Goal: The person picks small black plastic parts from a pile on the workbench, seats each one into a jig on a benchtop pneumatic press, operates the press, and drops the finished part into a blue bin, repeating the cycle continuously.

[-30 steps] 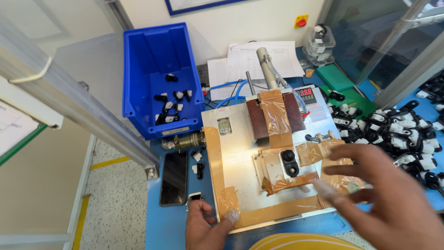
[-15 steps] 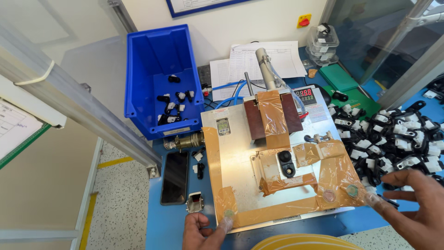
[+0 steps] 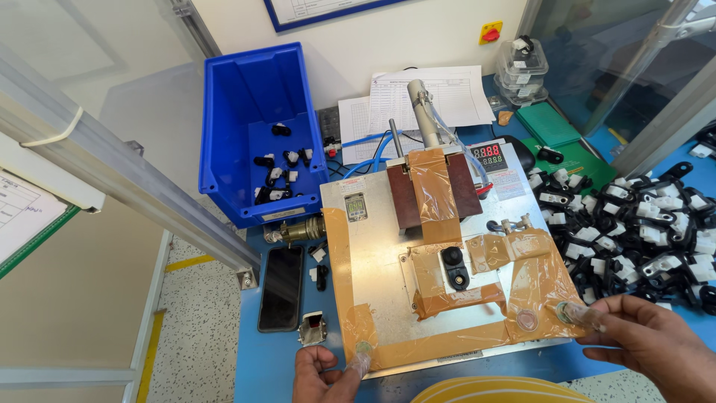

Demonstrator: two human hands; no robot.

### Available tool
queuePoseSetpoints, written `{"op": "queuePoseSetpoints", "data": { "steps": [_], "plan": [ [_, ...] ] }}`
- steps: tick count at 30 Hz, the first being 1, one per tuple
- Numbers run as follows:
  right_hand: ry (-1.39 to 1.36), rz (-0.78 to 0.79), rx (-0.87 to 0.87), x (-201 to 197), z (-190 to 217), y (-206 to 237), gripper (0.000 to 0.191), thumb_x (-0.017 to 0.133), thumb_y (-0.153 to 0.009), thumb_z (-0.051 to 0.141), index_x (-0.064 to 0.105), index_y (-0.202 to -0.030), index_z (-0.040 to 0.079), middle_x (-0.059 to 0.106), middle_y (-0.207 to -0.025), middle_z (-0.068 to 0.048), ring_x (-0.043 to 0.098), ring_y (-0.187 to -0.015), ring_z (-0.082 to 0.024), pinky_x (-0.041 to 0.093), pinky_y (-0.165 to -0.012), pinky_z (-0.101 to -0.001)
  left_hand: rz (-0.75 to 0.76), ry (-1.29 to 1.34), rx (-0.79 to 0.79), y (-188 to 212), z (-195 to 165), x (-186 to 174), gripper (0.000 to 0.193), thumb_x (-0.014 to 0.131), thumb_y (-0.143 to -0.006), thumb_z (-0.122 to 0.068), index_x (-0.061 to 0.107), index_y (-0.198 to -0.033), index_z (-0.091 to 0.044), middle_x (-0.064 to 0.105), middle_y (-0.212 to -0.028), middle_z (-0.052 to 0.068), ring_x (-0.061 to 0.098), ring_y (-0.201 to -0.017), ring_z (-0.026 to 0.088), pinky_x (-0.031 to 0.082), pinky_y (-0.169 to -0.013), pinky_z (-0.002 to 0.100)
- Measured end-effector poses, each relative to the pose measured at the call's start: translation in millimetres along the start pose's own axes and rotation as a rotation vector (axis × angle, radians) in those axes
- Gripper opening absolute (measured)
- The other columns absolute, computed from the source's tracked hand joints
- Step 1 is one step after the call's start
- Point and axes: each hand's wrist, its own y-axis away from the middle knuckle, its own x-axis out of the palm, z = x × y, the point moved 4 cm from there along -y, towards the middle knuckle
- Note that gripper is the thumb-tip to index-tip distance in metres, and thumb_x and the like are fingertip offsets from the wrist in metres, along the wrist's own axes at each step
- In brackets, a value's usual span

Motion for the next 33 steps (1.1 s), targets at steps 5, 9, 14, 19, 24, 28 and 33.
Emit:
{"op": "queuePoseSetpoints", "data": {
  "steps": [5,9,14,19,24,28,33],
  "plan": [
    [0.01,0.051,-0.023,-6,-5,-17,0.028,0.07,-0.101,0.019,0.063,-0.115,-0.004,0.071,-0.106,-0.024,0.073,-0.099,-0.036,0.061,-0.082,-0.0517,-0.18,-0.218,0.293,31,-42,-16,0.062,0.096,-0.058,-0.016,0.054,-0.103,-0.007,0.053,-0.094,0.012,0.059,-0.08,0.019,0.057,-0.073,0.037],
    [0.136,0.104,-0.069,-11,-11,-29,0.028,0.07,-0.097,0.023,0.06,-0.116,0.004,0.071,-0.106,-0.019,0.078,-0.097,-0.032,0.064,-0.076,-0.0494,-0.138,-0.241,0.633,59,-107,-12,0.056,0.091,-0.062,-0.021,0.056,-0.102,-0.005,0.054,-0.1,0.013,0.063,-0.082,0.023,0.055,-0.077,0.04],
    [0.222,0.106,-0.061,-9,-5,-31,0.037,0.08,-0.093,0.03,0.061,-0.111,0.004,0.07,-0.099,-0.017,0.08,-0.091,-0.031,0.064,-0.072,-0.0465,-0.076,-0.202,0.713,95,-175,13,0.049,0.087,-0.068,-0.023,0.054,-0.102,-0.008,0.054,-0.102,0.011,0.06,-0.089,0.027,0.052,-0.08,0.04],
    [0.375,0.074,-0.007,-6,-1,-33,0.045,0.086,-0.089,0.035,0.055,-0.105,0.006,0.07,-0.091,-0.015,0.075,-0.083,-0.027,0.06,-0.064,-0.0407,-0.069,-0.174,0.722,113,-216,28,0.047,0.086,-0.07,-0.023,0.052,-0.101,-0.01,0.054,-0.098,0.01,0.058,-0.09,0.028,0.05,-0.08,0.04],
    [0.306,0.149,-0.081,-2,-1,-39,0.042,0.088,-0.086,0.028,0.056,-0.103,0.005,0.071,-0.083,-0.015,0.071,-0.072,-0.026,0.057,-0.055,-0.0385,-0.037,-0.179,0.718,114,-225,36,0.048,0.087,-0.069,-0.021,0.053,-0.101,-0.011,0.052,-0.102,0.01,0.058,-0.09,0.027,0.05,-0.081,0.04],
    [0.347,0.113,-0.032,-2,-3,-45,0.041,0.09,-0.086,0.024,0.058,-0.099,0.002,0.068,-0.076,-0.015,0.07,-0.067,-0.025,0.056,-0.053,-0.0362,0.0,-0.214,0.694,110,-220,41,0.047,0.086,-0.068,-0.021,0.053,-0.1,-0.01,0.05,-0.1,0.01,0.057,-0.089,0.026,0.05,-0.081,0.04],
    [0.382,0.118,-0.005,-2,-3,-54,0.041,0.091,-0.085,0.023,0.059,-0.098,0.002,0.068,-0.073,-0.016,0.068,-0.061,-0.024,0.055,-0.051,-0.0349,-0.039,-0.245,0.691,106,-217,40,0.049,0.087,-0.068,-0.024,0.052,-0.099,-0.01,0.049,-0.099,0.009,0.056,-0.088,0.027,0.048,-0.079,0.041]
  ]
}}
